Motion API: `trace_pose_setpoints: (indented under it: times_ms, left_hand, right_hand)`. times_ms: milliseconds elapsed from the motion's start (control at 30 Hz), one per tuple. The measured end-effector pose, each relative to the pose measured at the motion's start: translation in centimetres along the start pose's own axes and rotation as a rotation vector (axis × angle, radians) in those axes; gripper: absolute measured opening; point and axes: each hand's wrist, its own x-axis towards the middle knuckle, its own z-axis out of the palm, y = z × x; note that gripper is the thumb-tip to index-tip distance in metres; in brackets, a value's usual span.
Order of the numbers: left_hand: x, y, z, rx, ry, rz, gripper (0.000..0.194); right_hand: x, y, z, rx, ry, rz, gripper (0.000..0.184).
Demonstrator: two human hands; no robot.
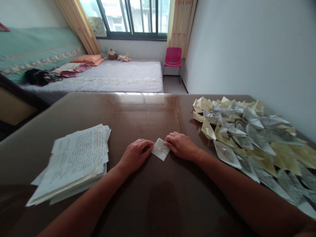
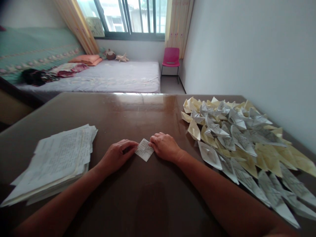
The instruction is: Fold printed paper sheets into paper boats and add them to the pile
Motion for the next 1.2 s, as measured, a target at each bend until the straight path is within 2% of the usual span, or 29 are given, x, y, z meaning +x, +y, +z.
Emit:
trace_pose_setpoints:
  times_ms: [100, 400, 533, 633, 733, 833, 1000, 1133, 1200]
  left_hand:
    - [0.0, 0.2, 0.0, 0.010, 0.009, -0.045, 0.014]
    - [0.0, 0.9, 0.1, 0.126, -0.027, -0.007, 0.014]
    - [-0.3, 1.1, 0.3, 0.250, -0.034, 0.060, 0.024]
    - [-0.5, 1.3, 0.2, 0.348, -0.059, 0.167, 0.031]
    - [-0.6, 1.7, 0.0, 0.423, -0.107, 0.265, 0.029]
    - [-0.7, 2.3, -0.1, 0.523, -0.145, 0.276, 0.028]
    - [-1.0, 2.9, 0.3, 0.633, -0.140, 0.273, 0.030]
    - [-1.1, 2.8, 0.3, 0.611, -0.123, 0.291, 0.029]
    - [-1.1, 2.7, 0.3, 0.587, -0.110, 0.298, 0.028]
  right_hand:
    - [0.1, -0.5, -0.1, -0.046, -0.020, 0.033, 0.030]
    - [0.1, -1.2, -0.4, -0.110, -0.014, 0.096, 0.030]
    - [0.2, -1.2, -0.3, -0.104, -0.014, 0.109, 0.031]
    - [0.2, -1.0, -0.2, -0.097, 0.004, 0.100, 0.030]
    - [0.0, -0.8, 0.2, -0.062, 0.038, 0.109, 0.027]
    - [-0.2, -0.6, 0.6, 0.010, 0.087, 0.122, 0.025]
    - [-0.4, -0.7, 0.6, -0.028, 0.107, 0.049, 0.025]
    - [-1.3, -1.5, -0.1, -0.284, 0.023, -0.084, 0.025]
    - [-2.3, -2.2, -0.2, -0.401, -0.021, -0.137, 0.032]
